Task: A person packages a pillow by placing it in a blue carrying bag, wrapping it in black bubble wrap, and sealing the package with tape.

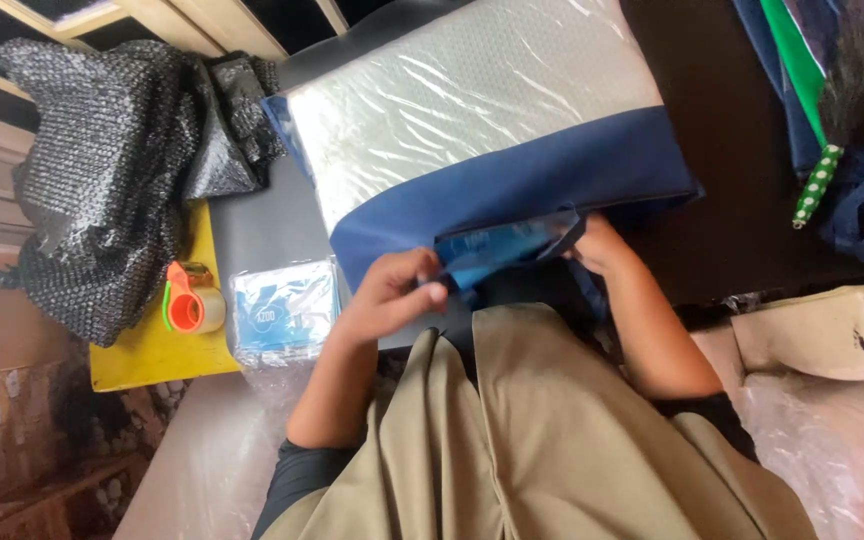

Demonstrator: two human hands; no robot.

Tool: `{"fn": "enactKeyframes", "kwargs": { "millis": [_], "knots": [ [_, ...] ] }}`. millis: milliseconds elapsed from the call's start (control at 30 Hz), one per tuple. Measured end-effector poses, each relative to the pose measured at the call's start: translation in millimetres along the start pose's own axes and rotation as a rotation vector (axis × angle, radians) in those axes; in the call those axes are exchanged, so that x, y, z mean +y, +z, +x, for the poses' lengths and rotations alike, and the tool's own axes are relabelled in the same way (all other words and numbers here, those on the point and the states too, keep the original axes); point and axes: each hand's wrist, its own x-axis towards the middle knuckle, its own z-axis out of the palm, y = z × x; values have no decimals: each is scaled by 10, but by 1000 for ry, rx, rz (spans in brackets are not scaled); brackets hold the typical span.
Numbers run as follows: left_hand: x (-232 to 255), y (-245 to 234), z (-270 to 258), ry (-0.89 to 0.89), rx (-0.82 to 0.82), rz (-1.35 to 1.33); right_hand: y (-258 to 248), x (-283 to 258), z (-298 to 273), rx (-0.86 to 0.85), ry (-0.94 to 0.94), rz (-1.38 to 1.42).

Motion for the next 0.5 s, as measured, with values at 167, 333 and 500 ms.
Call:
{"fn": "enactKeyframes", "kwargs": {
  "millis": [167, 333, 500],
  "knots": [
    [-148, 64, -201, 41, -50, -32, 344, -388, 372, 8, -82, -260],
    [-276, 99, -295, 18, -38, -129, 432, -319, -125, 29, -200, -597],
    [-528, 73, -437, -23, 24, -243, 840, -121, -672, 61, -370, -1034]
  ]
}}
